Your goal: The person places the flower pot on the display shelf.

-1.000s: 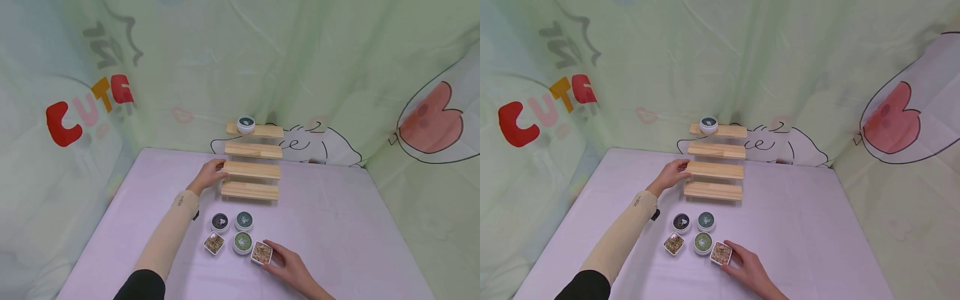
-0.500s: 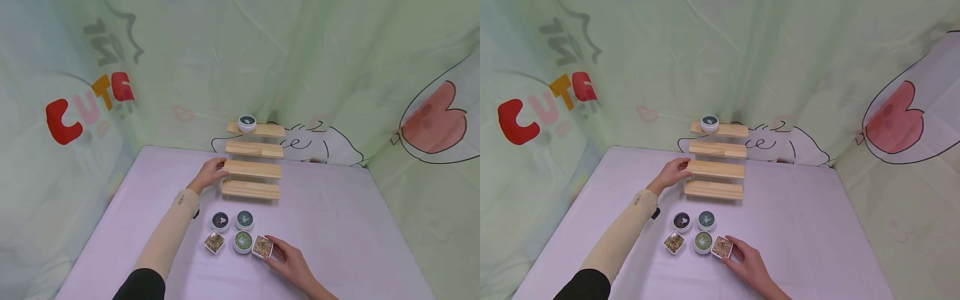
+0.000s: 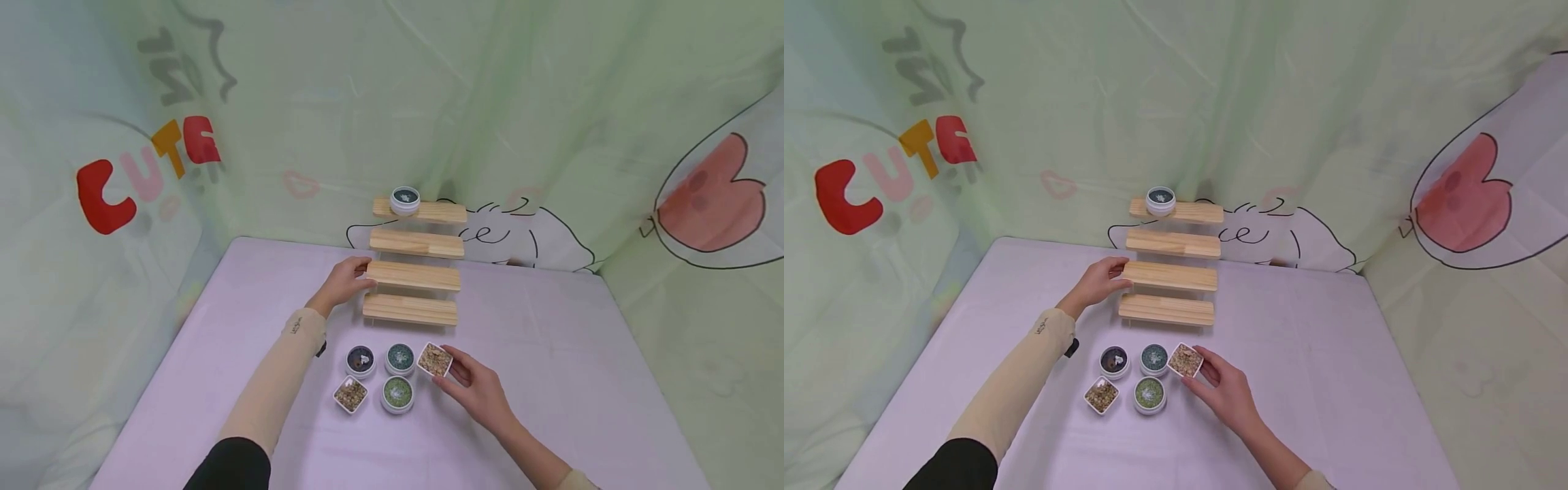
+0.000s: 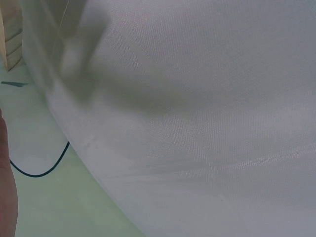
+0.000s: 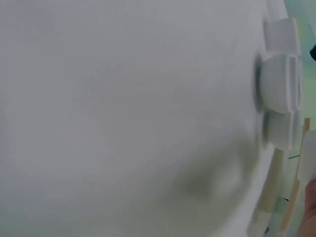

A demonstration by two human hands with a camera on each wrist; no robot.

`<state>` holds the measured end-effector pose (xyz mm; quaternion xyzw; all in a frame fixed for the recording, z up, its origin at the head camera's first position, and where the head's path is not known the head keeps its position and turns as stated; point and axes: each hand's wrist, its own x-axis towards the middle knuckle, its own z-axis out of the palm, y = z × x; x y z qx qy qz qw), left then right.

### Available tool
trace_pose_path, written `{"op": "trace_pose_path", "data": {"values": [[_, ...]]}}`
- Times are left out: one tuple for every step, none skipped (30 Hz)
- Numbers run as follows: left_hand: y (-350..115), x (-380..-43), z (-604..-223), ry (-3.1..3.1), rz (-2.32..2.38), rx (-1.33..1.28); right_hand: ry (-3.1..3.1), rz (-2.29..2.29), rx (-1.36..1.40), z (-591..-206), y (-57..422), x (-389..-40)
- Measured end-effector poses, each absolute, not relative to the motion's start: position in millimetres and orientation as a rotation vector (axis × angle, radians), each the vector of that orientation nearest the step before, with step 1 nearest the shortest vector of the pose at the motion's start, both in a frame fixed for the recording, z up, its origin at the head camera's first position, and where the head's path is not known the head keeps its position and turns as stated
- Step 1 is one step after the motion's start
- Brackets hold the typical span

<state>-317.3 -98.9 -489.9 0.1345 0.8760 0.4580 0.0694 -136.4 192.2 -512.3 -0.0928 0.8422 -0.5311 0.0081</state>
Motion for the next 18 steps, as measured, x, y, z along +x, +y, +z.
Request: {"op": "trace_pose_path", "data": {"values": [[-99, -317, -490, 2.636, 1.377, 0.403, 2.638, -1.653, -0.27, -510, 192, -140], [-98, -317, -490, 2.637, 1.374, 0.4, 2.644, -1.65, -0.255, -507, 192, -143], [-98, -317, -490, 2.639, 1.374, 0.399, 2.65, -1.651, -0.244, -504, 191, -146], [-98, -317, -490, 2.64, 1.374, 0.397, 2.658, -1.648, -0.236, -501, 191, -149], [-98, -317, -490, 2.642, 1.374, 0.398, 2.67, -1.643, -0.231, -498, 191, -153], [-97, -317, -490, 2.644, 1.373, 0.401, 2.679, -1.639, -0.226, -495, 190, -156], [-97, -317, -490, 2.645, 1.374, 0.402, 2.688, -1.634, -0.221, -491, 190, -159], [-97, -317, -490, 2.648, 1.374, 0.403, 2.691, -1.635, -0.213, -488, 190, -162], [-97, -318, -490, 2.649, 1.374, 0.403, 2.69, -1.637, -0.207, -485, 190, -166], [-97, -318, -491, 2.65, 1.373, 0.403, 2.693, -1.633, -0.203, -482, 190, -169], [-97, -318, -491, 2.653, 1.371, 0.402, 2.692, -1.634, -0.197, -480, 191, -172], [-97, -318, -491, 2.654, 1.369, 0.399, 2.687, -1.637, -0.192, -477, 191, -176], [-97, -318, -491, 2.654, 1.369, 0.396, 2.688, -1.632, -0.188, -474, 191, -179], [-97, -318, -491, 2.657, 1.367, 0.394, 2.682, -1.636, -0.182, -471, 192, -182], [-97, -318, -491, 2.656, 1.368, 0.394, 2.677, -1.638, -0.18, -469, 192, -185], [-97, -318, -491, 2.657, 1.365, 0.395, 2.676, -1.64, -0.178, -467, 192, -188], [-97, -318, -490, 2.657, 1.363, 0.394, 2.675, -1.642, -0.174, -464, 192, -191], [-97, -318, -489, 2.658, 1.359, 0.392, 2.677, -1.639, -0.171, -462, 192, -194]]}}
